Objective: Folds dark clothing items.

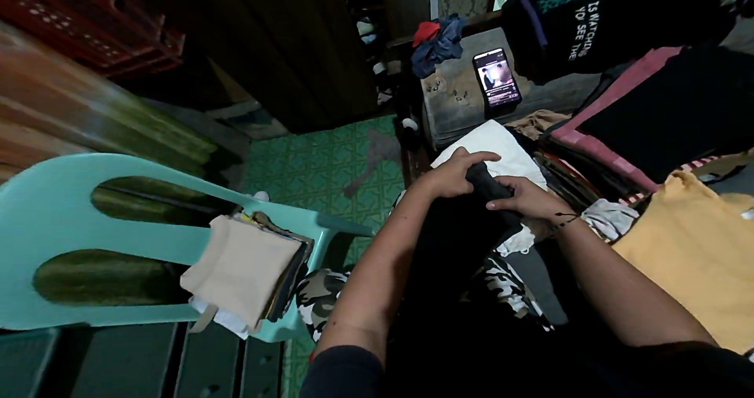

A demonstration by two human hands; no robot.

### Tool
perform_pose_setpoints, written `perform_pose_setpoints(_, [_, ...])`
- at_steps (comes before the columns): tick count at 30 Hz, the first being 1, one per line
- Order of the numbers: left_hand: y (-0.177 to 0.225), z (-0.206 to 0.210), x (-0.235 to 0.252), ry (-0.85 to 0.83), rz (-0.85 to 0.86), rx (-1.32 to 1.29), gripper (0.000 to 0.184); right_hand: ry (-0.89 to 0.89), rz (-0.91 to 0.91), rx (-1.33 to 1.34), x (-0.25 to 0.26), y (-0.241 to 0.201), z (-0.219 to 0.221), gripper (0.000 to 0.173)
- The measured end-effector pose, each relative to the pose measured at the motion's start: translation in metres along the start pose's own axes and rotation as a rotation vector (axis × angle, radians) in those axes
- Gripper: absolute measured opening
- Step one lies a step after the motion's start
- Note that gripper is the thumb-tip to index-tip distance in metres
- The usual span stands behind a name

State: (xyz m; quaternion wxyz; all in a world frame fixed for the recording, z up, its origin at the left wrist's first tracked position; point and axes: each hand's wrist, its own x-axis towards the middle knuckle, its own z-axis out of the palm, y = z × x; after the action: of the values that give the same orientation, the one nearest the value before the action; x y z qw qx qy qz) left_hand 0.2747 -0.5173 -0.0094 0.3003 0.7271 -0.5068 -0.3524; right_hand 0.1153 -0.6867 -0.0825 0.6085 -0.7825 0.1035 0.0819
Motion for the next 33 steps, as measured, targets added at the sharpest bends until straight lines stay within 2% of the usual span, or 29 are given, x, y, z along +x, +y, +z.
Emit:
perform_pose_setpoints(3, [0.002,-0.004,0.007,-0.004,-0.048,0.089,0.047,0.0,-0.018,0.026,-0.002,0.0,-0.001,0.033])
perform_pose_setpoints(4, [0.002,-0.007,0.009,-0.011,-0.067,0.151,0.043,0.001,-0.019,0.024,-0.003,-0.002,-0.002,0.033])
perform_pose_setpoints(9, [0.016,-0.022,0.013,-0.101,-0.168,0.393,0.039,-0.031,-0.056,0.067,-0.005,-0.002,-0.005,0.032])
perform_pose_setpoints(12, [0.017,-0.028,0.011,0.003,-0.102,0.372,0.027,-0.027,-0.013,0.127,-0.008,-0.012,-0.004,0.032])
perform_pose_setpoints(15, [0.019,-0.027,0.004,0.13,-0.033,0.311,0.022,-0.011,-0.013,0.201,-0.007,-0.024,-0.003,0.022])
perform_pose_setpoints(17, [0.017,-0.022,-0.004,0.244,0.015,0.289,0.024,-0.039,-0.03,0.194,-0.006,-0.029,-0.005,0.022])
perform_pose_setpoints(19, [0.017,-0.014,-0.018,0.417,0.067,0.275,0.039,-0.074,-0.034,0.209,-0.008,-0.039,-0.003,0.023])
perform_pose_setpoints(21, [0.026,-0.003,-0.043,0.623,0.118,0.207,0.057,-0.103,-0.042,0.281,-0.014,-0.056,0.002,0.021])
perform_pose_setpoints(23, [0.05,0.012,-0.088,0.746,0.093,0.064,0.069,-0.121,-0.065,0.376,-0.023,-0.077,0.013,0.017])
perform_pose_setpoints(26, [0.062,0.036,-0.158,0.813,-0.013,-0.18,0.081,-0.185,-0.157,0.501,-0.031,-0.116,0.04,0.015])
perform_pose_setpoints(28, [0.062,0.046,-0.208,0.813,-0.031,-0.407,0.087,-0.279,-0.249,0.499,-0.033,-0.144,0.065,0.02])
perform_pose_setpoints(30, [0.063,0.052,-0.257,0.816,-0.029,-0.599,0.091,-0.379,-0.331,0.472,-0.03,-0.173,0.1,0.025])
perform_pose_setpoints(33, [0.071,0.064,-0.327,0.912,-0.053,-0.755,0.094,-0.569,-0.43,0.402,-0.024,-0.208,0.173,0.027])
